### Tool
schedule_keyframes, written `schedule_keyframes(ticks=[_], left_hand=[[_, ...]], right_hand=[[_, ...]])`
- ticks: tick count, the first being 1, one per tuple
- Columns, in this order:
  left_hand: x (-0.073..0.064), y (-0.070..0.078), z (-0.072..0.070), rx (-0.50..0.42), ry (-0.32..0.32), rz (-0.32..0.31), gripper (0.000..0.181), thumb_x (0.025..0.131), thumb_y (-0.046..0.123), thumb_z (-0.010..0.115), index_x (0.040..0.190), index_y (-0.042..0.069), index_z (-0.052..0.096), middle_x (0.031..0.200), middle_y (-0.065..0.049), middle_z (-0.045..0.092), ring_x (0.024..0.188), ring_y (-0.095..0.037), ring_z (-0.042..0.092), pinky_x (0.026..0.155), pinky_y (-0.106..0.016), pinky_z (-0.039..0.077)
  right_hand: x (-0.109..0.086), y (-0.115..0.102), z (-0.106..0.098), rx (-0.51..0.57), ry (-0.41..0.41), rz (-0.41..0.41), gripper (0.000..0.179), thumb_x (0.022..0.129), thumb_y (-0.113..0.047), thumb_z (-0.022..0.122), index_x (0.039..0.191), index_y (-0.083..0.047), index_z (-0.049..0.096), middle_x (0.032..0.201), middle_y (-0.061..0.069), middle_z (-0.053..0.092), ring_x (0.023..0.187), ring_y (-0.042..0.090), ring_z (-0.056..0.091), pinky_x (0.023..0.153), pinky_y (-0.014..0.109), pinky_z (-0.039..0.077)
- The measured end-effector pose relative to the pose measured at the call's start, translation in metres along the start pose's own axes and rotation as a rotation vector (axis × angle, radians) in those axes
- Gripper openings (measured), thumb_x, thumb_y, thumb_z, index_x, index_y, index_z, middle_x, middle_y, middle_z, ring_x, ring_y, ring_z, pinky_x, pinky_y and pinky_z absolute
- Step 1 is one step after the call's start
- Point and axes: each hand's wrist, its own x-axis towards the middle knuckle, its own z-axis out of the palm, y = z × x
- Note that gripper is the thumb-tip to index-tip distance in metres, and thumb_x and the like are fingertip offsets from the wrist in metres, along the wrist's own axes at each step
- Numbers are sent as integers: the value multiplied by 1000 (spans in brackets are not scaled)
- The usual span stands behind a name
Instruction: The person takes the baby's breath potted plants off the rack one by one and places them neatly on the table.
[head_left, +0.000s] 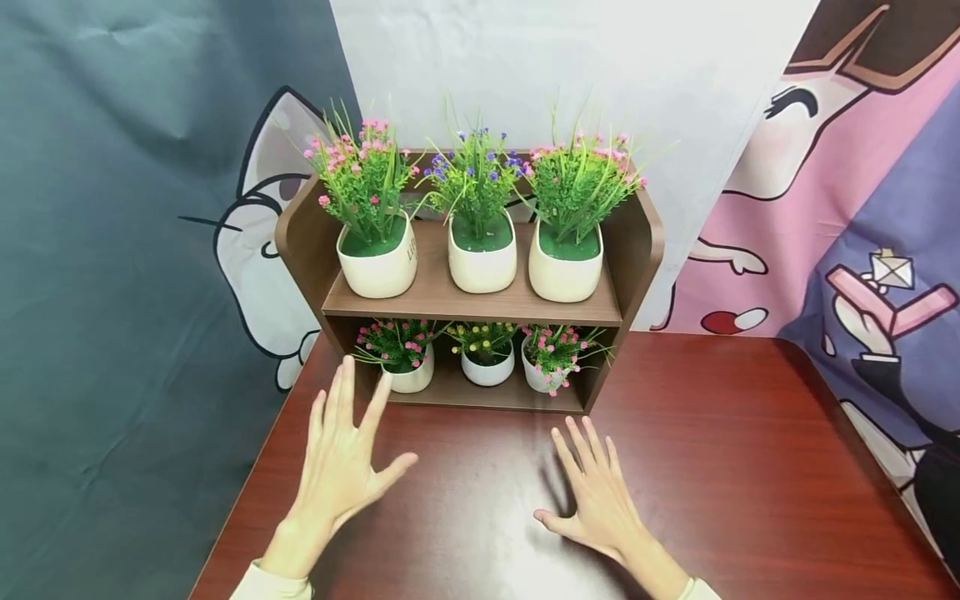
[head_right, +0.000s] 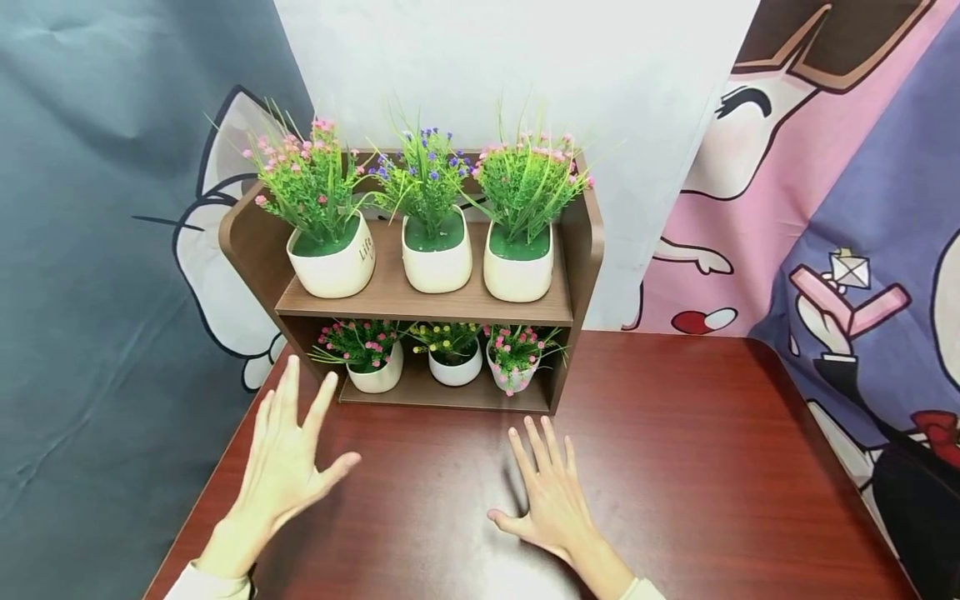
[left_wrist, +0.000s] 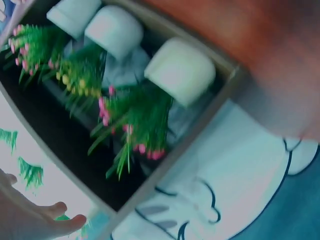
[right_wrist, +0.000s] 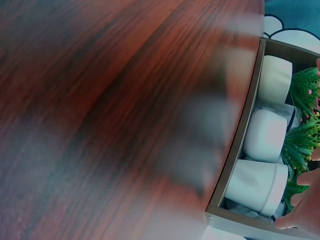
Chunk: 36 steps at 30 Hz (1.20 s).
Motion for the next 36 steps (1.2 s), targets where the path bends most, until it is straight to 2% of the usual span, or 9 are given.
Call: schedule_keyframes(ticks=[3,5,9,15,21,28,31,34,36], left_hand=[[15,-8,-9,-8,108,23,81,82,69,37,143,15,36,149,-25,18,135,-38,21,100,-61,17],[26,-13,-17,-14,166,12,80,82,66,39,143,15,36,149,-24,18,134,-39,23,99,-61,18],[55,-20,-35,-17,274,-35,84,79,66,45,143,14,36,149,-23,21,132,-40,26,97,-62,22],[97,-32,-56,-44,363,-132,85,77,68,48,144,17,35,151,-17,20,133,-37,26,97,-60,26],[115,-39,-58,-152,336,-206,77,80,53,53,145,17,32,152,-15,18,134,-36,23,102,-56,21],[138,-56,-53,-169,277,-331,75,82,42,59,148,28,25,155,-2,12,136,-22,20,95,-61,27],[147,-67,-51,-177,256,-376,72,83,30,55,148,29,24,155,-2,12,136,-21,19,97,-59,26],[156,-78,-49,-249,216,-428,68,84,18,44,148,32,25,153,1,17,136,-17,20,104,-49,23],[161,-84,-47,-321,191,-465,67,84,13,38,146,38,26,150,4,28,128,-18,35,102,-43,26]], right_hand=[[1,-2,-1,5,-6,-11,109,64,-75,56,144,-5,33,151,16,21,134,41,19,97,63,19],[1,-3,-2,6,-11,-14,108,65,-75,56,144,-4,32,151,16,20,134,41,18,100,61,14],[0,-5,-3,15,-7,-18,107,66,-74,56,143,-4,33,151,16,19,135,40,16,105,56,5],[0,-5,-4,27,8,-18,107,67,-74,55,144,-4,31,151,16,19,136,39,15,105,56,4],[-6,-7,-6,43,9,-10,105,69,-72,54,145,-4,31,151,16,20,137,38,13,105,56,4],[-8,-4,-10,30,4,4,102,71,-72,53,143,-3,32,151,16,20,135,39,16,103,59,10],[-8,-2,-11,26,0,10,102,71,-72,53,143,-3,32,151,16,20,136,38,16,103,59,10],[-8,-3,-11,30,-11,20,103,71,-72,53,145,-4,30,152,15,19,136,37,15,103,58,10],[-8,-3,-11,36,-7,26,103,71,-71,54,145,-4,29,152,15,18,136,38,16,103,59,11]])
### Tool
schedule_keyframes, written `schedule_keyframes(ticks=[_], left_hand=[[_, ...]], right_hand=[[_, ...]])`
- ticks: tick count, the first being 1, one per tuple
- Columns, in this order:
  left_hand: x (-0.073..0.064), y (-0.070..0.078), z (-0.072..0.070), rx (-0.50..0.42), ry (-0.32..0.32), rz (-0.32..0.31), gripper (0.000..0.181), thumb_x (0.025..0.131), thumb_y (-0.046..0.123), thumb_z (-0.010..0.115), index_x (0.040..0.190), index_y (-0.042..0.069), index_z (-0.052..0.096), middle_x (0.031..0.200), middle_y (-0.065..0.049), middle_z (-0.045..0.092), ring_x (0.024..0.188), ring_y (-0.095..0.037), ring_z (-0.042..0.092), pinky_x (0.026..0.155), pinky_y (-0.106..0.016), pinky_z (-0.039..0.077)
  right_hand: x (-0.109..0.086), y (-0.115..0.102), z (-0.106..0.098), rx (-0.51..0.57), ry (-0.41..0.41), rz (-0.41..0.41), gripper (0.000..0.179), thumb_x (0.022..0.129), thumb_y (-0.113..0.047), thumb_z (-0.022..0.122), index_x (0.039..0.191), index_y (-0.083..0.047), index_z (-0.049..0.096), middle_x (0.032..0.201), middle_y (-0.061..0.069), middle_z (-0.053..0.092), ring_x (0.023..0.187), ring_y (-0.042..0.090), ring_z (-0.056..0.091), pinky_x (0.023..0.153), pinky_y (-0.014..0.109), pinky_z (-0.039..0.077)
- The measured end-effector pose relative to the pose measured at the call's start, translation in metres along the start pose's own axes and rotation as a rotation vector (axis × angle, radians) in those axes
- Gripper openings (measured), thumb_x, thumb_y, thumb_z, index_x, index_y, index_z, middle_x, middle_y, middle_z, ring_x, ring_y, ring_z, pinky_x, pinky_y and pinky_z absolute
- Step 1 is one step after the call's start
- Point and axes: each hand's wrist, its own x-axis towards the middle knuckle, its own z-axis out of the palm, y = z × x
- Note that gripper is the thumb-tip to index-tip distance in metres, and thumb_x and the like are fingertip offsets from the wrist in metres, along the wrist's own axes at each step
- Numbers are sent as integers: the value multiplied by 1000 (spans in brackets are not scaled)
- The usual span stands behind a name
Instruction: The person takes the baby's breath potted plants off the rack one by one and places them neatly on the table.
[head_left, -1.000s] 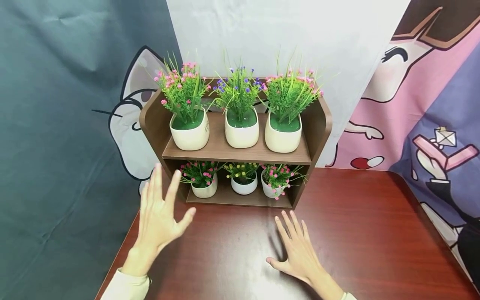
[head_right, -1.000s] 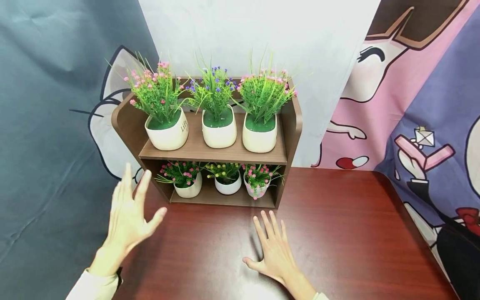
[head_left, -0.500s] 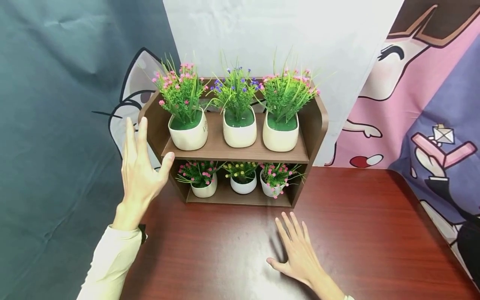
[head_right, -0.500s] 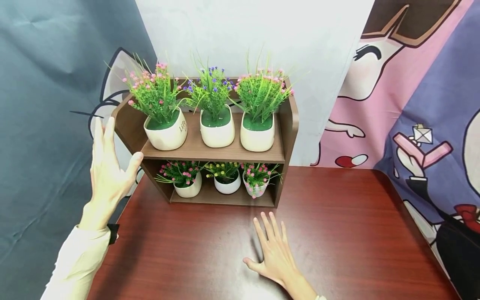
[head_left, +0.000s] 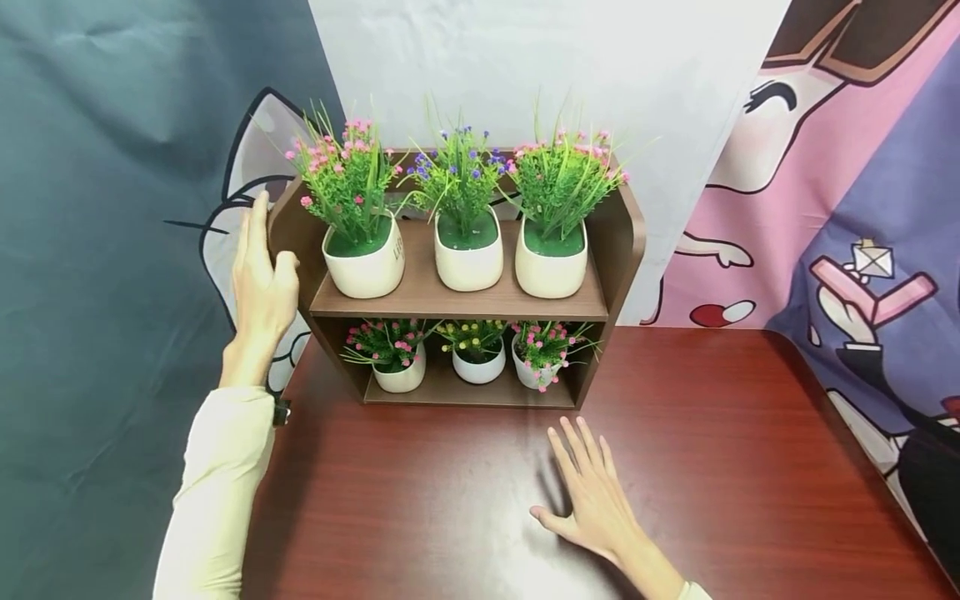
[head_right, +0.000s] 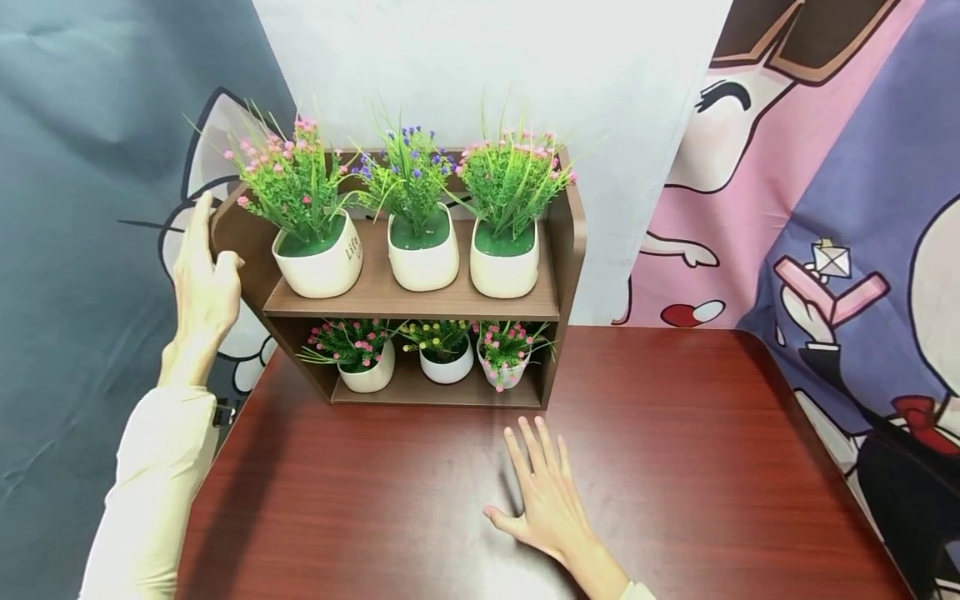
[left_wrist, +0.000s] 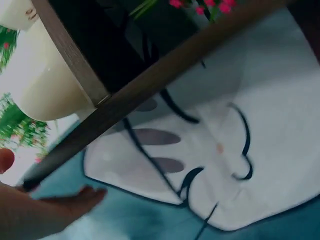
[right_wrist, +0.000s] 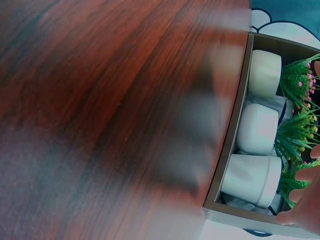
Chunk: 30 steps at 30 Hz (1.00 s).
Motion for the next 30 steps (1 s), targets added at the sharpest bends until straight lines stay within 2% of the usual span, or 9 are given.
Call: schedule_keyframes(ticks=[3,5,11,16,18,20,24,27,30], left_hand=[[7,-5,3,-99,1,-44,65,86,10,38,141,43,32,141,11,41,111,-17,47,93,-36,32],[9,-8,6,-129,51,-46,60,87,11,42,137,44,40,134,13,49,101,-17,52,86,-33,35],[16,-12,24,-64,292,26,39,85,15,54,120,29,64,113,14,64,92,-15,62,78,-25,42],[19,-10,32,-73,373,54,36,84,19,58,118,31,65,114,20,61,86,-16,62,82,-22,41],[20,-10,33,-70,383,63,40,86,20,58,122,36,61,116,21,60,66,-16,56,74,-18,39],[21,-12,34,-57,393,78,43,87,20,57,126,38,57,118,18,60,51,-17,37,61,-18,33],[23,-17,36,-48,418,117,43,89,19,56,128,37,56,118,15,61,46,-16,19,52,-22,22],[24,-21,37,-70,440,143,36,89,17,57,121,30,64,114,17,62,49,-19,41,61,-17,34],[25,-21,38,-94,452,153,28,88,15,58,113,22,69,109,18,64,66,-27,58,75,-17,40]], right_hand=[[0,-2,1,9,8,2,102,72,-70,54,144,-3,30,152,15,19,135,39,18,104,57,10],[-2,-3,1,18,17,2,101,73,-70,54,143,-1,31,151,16,20,135,39,18,105,54,7],[-8,-2,2,12,36,11,101,76,-70,49,144,1,28,151,17,20,134,40,21,107,50,5],[-8,1,3,9,35,20,100,76,-70,50,144,0,29,151,16,20,133,41,21,107,50,8],[-6,1,3,12,36,17,100,76,-69,51,143,1,30,151,16,20,134,40,21,107,50,9],[-4,2,3,19,37,13,99,76,-68,53,143,1,31,151,16,20,135,39,19,108,47,7],[-3,2,3,34,36,15,97,77,-66,54,143,0,31,151,16,20,136,37,18,104,53,19],[-3,-1,5,44,28,21,96,77,-64,56,144,-1,30,151,15,21,135,38,18,95,58,29],[-3,-4,6,54,30,15,94,78,-63,57,143,1,31,151,15,21,135,38,18,103,51,23]])
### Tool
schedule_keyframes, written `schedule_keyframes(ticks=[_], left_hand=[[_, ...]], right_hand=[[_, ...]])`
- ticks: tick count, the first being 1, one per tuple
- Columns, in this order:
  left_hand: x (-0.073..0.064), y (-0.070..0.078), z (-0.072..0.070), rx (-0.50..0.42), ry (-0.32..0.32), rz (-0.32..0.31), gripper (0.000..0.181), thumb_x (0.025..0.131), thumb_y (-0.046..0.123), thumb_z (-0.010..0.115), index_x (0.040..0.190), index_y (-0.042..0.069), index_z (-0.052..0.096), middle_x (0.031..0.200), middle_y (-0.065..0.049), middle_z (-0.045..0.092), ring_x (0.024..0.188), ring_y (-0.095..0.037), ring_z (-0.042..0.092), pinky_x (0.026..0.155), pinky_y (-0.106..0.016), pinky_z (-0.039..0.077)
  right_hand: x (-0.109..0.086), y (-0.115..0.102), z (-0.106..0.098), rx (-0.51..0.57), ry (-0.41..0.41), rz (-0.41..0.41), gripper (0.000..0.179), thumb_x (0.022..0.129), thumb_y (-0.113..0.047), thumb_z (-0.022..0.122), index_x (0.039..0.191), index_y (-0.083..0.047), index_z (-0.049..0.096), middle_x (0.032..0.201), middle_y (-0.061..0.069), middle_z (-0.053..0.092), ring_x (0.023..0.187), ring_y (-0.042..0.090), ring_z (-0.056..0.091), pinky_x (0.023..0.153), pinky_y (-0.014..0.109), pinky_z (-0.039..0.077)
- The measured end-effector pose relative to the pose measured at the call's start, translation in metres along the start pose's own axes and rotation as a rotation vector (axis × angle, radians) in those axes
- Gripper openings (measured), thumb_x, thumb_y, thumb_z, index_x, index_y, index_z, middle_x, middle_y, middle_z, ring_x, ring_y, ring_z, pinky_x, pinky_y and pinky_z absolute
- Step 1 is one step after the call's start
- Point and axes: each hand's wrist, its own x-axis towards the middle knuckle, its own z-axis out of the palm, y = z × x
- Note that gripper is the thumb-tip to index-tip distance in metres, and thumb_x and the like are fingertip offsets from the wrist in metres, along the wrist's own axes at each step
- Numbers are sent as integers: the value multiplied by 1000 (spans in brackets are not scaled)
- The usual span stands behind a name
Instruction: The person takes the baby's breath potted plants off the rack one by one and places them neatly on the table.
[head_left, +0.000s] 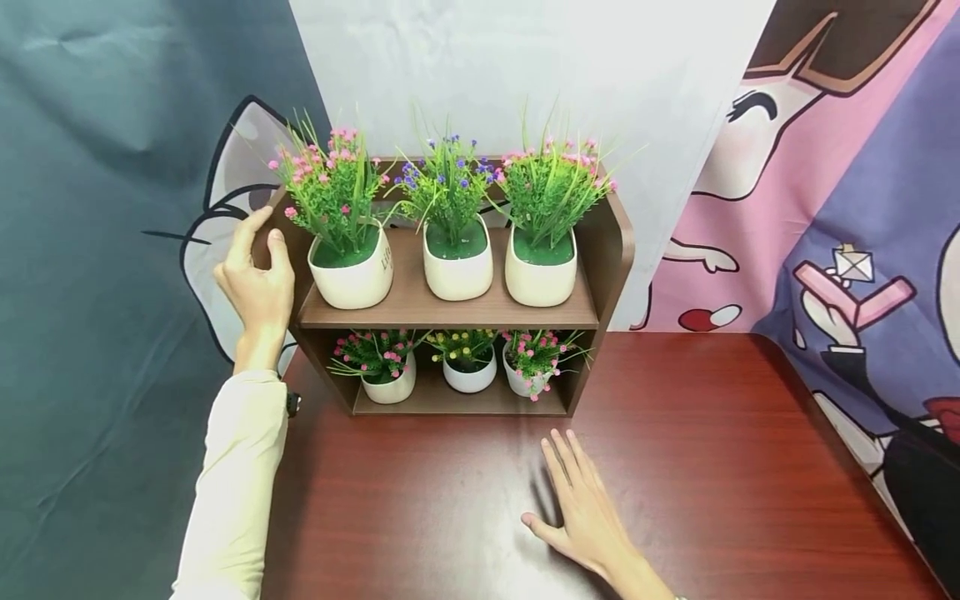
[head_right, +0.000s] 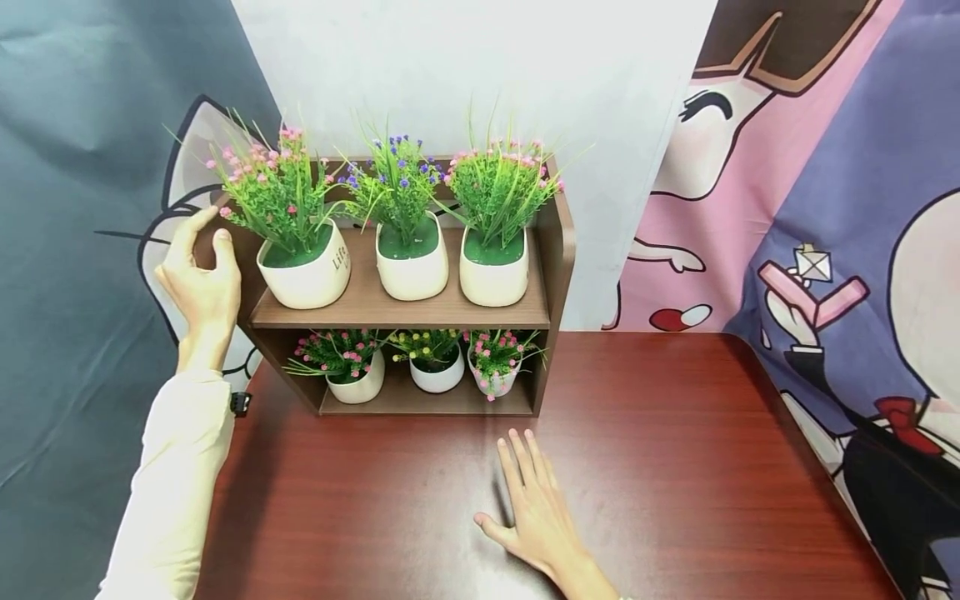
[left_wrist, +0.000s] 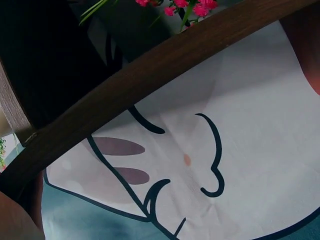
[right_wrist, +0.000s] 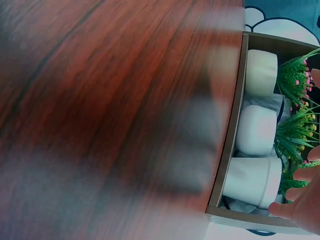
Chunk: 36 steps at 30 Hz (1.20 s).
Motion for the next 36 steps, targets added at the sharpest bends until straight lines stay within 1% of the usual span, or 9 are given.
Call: schedule_keyframes(ticks=[1,2,5,10,12,16,19,31,36], left_hand=[[0,0,0,0,3,0,26,88,15,58,111,21,70,107,18,65,69,-26,59,75,-17,40],[-1,-1,-1,5,6,2,25,88,15,58,110,20,71,106,18,66,67,-25,58,72,-17,39],[-3,-1,-1,17,8,12,25,89,15,58,110,20,70,105,17,66,54,-16,47,65,-15,35],[-1,1,1,16,10,31,25,90,16,57,111,20,70,105,15,67,44,0,25,57,-16,27],[0,3,1,12,5,28,25,90,17,56,111,20,70,106,15,66,44,2,22,55,-17,25],[2,4,1,12,-4,16,25,90,17,56,111,20,69,106,15,66,44,1,23,56,-18,26],[1,4,1,14,-7,9,26,90,16,56,112,19,69,107,15,66,45,1,26,57,-17,27],[-1,1,0,22,-12,-7,25,90,17,56,112,18,69,108,16,65,50,-10,35,59,-17,28],[-2,2,0,18,-5,-22,25,89,16,56,110,20,70,106,18,65,52,-8,36,61,-16,30]], right_hand=[[0,-1,0,5,0,-4,94,78,-62,56,142,2,32,151,15,21,136,37,17,105,48,19],[0,-2,1,7,7,-11,94,79,-62,56,142,3,32,151,16,22,136,37,18,107,45,16],[2,-6,0,24,27,-21,94,79,-62,55,142,3,32,150,17,22,136,36,18,109,39,10],[13,-15,-2,64,41,-28,94,79,-62,56,144,0,28,151,15,21,136,34,19,108,39,14],[19,-20,-4,84,50,-36,95,78,-61,58,144,-1,28,151,14,22,136,34,20,107,43,19],[33,-31,-10,130,57,-44,96,77,-60,60,145,-2,27,151,13,22,136,33,20,101,50,27],[44,-41,-13,169,62,-54,96,77,-60,59,146,-2,26,152,12,21,136,32,20,99,51,30],[100,-85,-25,290,151,-136,92,82,-62,51,146,-1,24,151,13,22,136,31,21,105,44,23],[117,-98,-30,336,160,-152,92,82,-60,52,147,-4,20,151,11,20,135,31,23,105,44,25]])
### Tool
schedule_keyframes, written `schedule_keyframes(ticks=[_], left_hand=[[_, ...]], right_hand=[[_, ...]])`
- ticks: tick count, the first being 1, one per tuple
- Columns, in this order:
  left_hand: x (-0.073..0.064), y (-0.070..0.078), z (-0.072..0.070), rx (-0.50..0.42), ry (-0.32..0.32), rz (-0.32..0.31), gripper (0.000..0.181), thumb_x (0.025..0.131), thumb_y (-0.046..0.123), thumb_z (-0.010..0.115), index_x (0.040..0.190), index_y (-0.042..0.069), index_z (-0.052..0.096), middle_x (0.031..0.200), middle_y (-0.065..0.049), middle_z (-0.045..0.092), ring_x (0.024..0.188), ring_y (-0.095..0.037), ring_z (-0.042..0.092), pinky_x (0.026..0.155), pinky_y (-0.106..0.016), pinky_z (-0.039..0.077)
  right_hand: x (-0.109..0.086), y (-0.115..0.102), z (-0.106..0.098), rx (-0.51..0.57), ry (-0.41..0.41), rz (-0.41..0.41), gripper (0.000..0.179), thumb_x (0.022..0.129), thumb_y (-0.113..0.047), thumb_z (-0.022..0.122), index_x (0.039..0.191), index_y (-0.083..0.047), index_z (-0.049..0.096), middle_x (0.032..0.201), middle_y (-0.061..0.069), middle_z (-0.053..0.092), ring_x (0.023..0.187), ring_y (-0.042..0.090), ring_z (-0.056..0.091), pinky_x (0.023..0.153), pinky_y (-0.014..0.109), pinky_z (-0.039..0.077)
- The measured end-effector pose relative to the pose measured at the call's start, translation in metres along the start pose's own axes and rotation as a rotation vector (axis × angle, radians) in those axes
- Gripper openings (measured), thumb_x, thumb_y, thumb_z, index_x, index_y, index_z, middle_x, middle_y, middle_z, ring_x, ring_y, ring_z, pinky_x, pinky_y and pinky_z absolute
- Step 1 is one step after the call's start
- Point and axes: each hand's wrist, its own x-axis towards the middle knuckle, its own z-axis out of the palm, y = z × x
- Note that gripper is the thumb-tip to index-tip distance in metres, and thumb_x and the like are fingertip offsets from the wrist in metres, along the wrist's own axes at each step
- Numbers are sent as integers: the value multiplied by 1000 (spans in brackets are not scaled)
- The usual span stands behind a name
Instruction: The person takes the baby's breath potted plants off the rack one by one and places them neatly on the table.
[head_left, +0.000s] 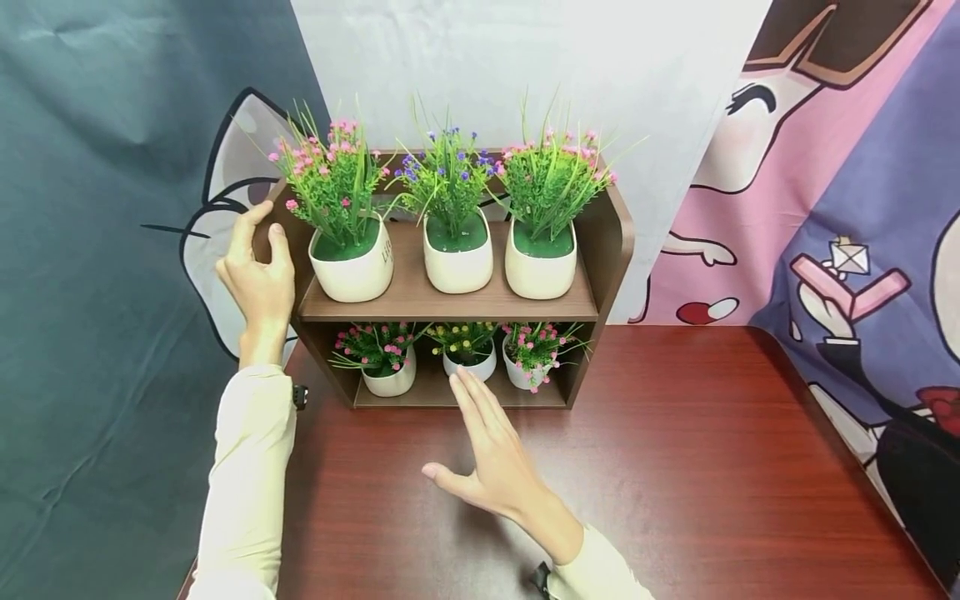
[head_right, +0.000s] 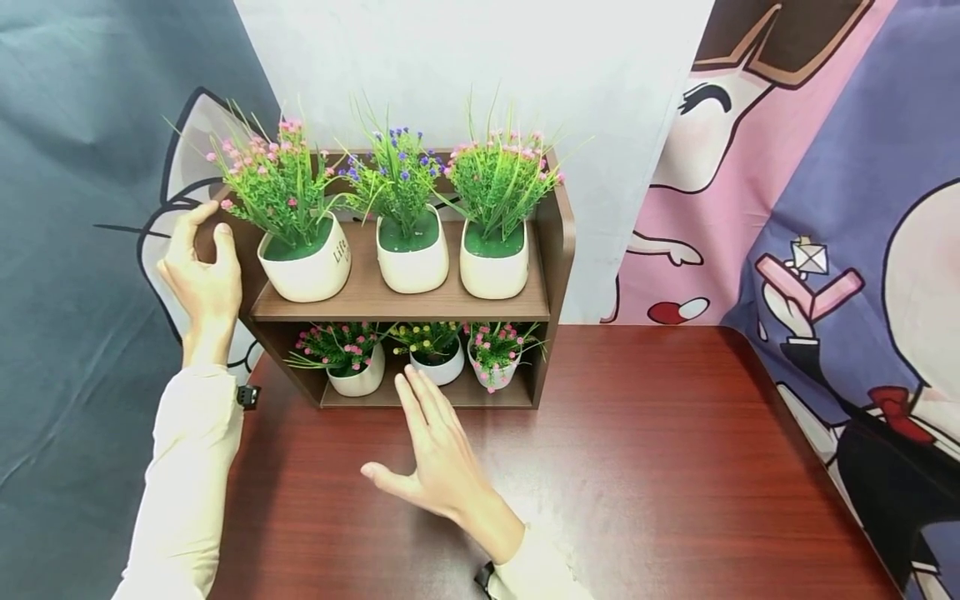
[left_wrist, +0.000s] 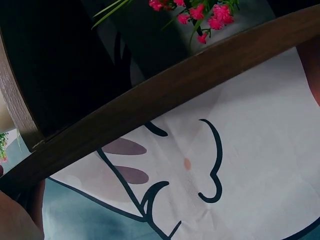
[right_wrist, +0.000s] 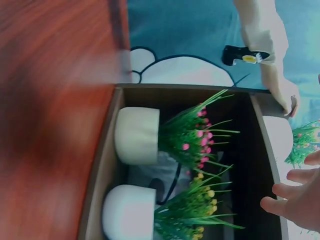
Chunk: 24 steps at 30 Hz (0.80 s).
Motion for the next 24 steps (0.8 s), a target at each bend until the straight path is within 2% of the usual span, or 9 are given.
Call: schedule_keyframes(ticks=[4,14,18,24], left_hand=[[-1,1,0,-5,3,-9,25,89,16,57,110,22,70,105,20,65,53,-7,37,63,-16,31],[3,3,4,-23,-12,-11,25,90,18,56,110,21,70,106,20,65,62,-26,53,68,-18,36],[4,2,4,-24,-9,-18,25,89,16,57,110,20,70,106,19,65,67,-26,56,72,-20,39],[2,-1,1,-23,2,-29,25,88,16,58,109,21,71,104,19,65,65,-25,54,74,-21,40]], right_hand=[[11,-3,0,41,24,-8,90,83,-59,52,147,-4,21,151,11,22,135,30,25,104,45,26],[40,-10,-1,129,116,29,83,83,-54,57,145,-7,28,146,7,32,131,22,33,103,38,29],[53,-14,1,187,159,54,80,83,-49,60,145,-9,29,146,6,33,130,21,34,101,37,32],[76,-21,8,259,178,85,79,80,-37,68,144,-11,30,144,9,35,130,18,34,101,37,31]])
